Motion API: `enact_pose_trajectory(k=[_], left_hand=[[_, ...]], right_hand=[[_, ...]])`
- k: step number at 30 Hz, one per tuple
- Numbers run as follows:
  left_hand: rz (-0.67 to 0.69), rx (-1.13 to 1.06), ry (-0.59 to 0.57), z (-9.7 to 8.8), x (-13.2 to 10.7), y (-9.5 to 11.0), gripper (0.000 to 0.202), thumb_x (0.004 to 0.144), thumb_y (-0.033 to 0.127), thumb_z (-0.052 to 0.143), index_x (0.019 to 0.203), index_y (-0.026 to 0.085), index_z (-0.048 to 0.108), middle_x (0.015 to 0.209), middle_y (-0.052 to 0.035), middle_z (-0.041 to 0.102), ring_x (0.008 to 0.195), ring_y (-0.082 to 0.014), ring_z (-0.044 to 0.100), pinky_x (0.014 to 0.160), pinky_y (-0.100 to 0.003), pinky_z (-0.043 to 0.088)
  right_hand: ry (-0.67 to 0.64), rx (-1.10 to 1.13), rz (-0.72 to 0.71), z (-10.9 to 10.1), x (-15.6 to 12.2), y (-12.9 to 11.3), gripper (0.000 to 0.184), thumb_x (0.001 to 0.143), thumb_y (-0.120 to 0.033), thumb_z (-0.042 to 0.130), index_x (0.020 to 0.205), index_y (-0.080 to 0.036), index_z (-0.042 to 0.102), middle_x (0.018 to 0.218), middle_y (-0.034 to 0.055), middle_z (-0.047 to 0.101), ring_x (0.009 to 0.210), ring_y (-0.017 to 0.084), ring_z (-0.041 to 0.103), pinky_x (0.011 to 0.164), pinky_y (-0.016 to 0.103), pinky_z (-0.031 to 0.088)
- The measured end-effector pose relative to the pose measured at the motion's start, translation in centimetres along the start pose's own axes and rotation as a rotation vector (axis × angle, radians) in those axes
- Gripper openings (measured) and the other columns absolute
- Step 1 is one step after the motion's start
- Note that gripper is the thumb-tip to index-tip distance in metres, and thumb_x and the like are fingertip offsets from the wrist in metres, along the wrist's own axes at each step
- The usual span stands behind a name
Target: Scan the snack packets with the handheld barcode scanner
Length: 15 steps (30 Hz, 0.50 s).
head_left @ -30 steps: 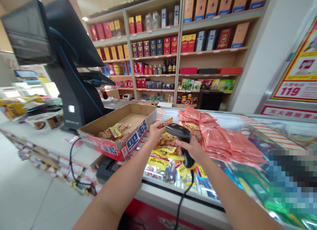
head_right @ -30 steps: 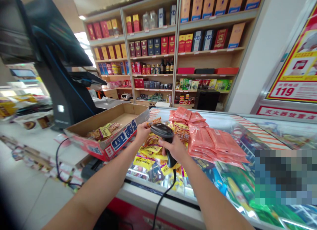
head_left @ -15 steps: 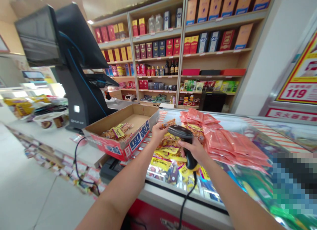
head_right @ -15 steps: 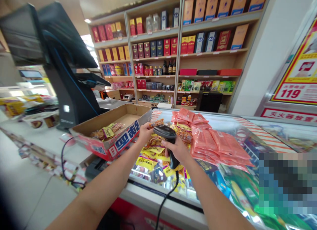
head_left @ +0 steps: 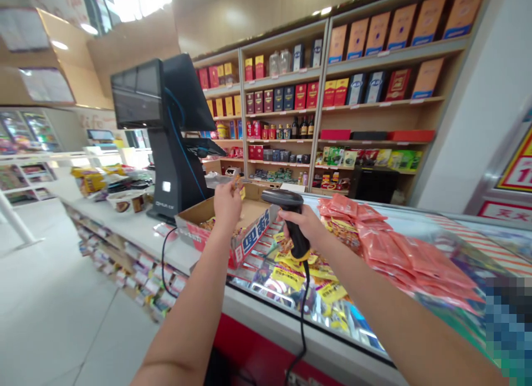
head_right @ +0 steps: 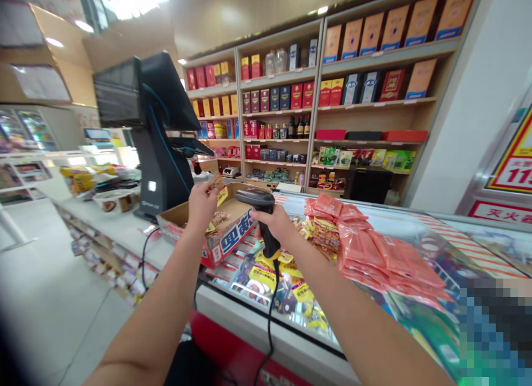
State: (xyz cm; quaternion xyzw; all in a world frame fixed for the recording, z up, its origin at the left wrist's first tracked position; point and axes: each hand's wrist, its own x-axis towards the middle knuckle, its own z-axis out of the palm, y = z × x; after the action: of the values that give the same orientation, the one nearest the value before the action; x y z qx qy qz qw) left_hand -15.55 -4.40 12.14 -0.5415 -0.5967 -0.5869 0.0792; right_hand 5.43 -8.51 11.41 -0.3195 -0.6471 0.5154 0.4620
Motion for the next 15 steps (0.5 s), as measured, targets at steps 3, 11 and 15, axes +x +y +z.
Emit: enact_pose_trajectory(k=[3,11,15], left_hand=[[-0.026,0.080,0.062,-1.1,0.4,-1.3,0.032,0.077,0.015,0.056,0.108,0.011,0.063,0.109,-0.0142,0.052,0.105,-0.0259,0.055,0.095,-0.038,0.043],[0.143,-0.039,-0.218,2.8,-3.2,0.4,0.021,0.080,0.016,0.054,0.097,0.014,0.067,0.107,-0.0105,0.059,0.088,-0.0176,0.061,0.085,-0.031,0.049],[0.176,0.001,-0.666,7.5,-5.3,1.9,0.017,0.077,0.018,0.061,0.091,0.016,0.070,0.089,-0.0062,0.070,0.083,-0.0175,0.063,0.079,-0.026,0.048]], right_hand=[[-0.019,0.036,-0.015,1.6,0.7,-0.2,0.024,0.063,-0.040,0.068,0.065,-0.017,0.061,0.041,-0.0005,0.058,0.035,0.013,0.052,0.037,0.023,0.043],[0.101,0.011,0.077,-0.9,-0.9,1.2,0.026,0.066,-0.042,0.066,0.067,-0.016,0.061,0.039,0.0004,0.057,0.033,0.013,0.051,0.034,0.023,0.039],[0.235,0.001,0.086,-4.6,-2.1,3.0,0.027,0.067,-0.042,0.066,0.068,-0.016,0.060,0.042,0.0004,0.058,0.033,0.012,0.050,0.035,0.023,0.039]])
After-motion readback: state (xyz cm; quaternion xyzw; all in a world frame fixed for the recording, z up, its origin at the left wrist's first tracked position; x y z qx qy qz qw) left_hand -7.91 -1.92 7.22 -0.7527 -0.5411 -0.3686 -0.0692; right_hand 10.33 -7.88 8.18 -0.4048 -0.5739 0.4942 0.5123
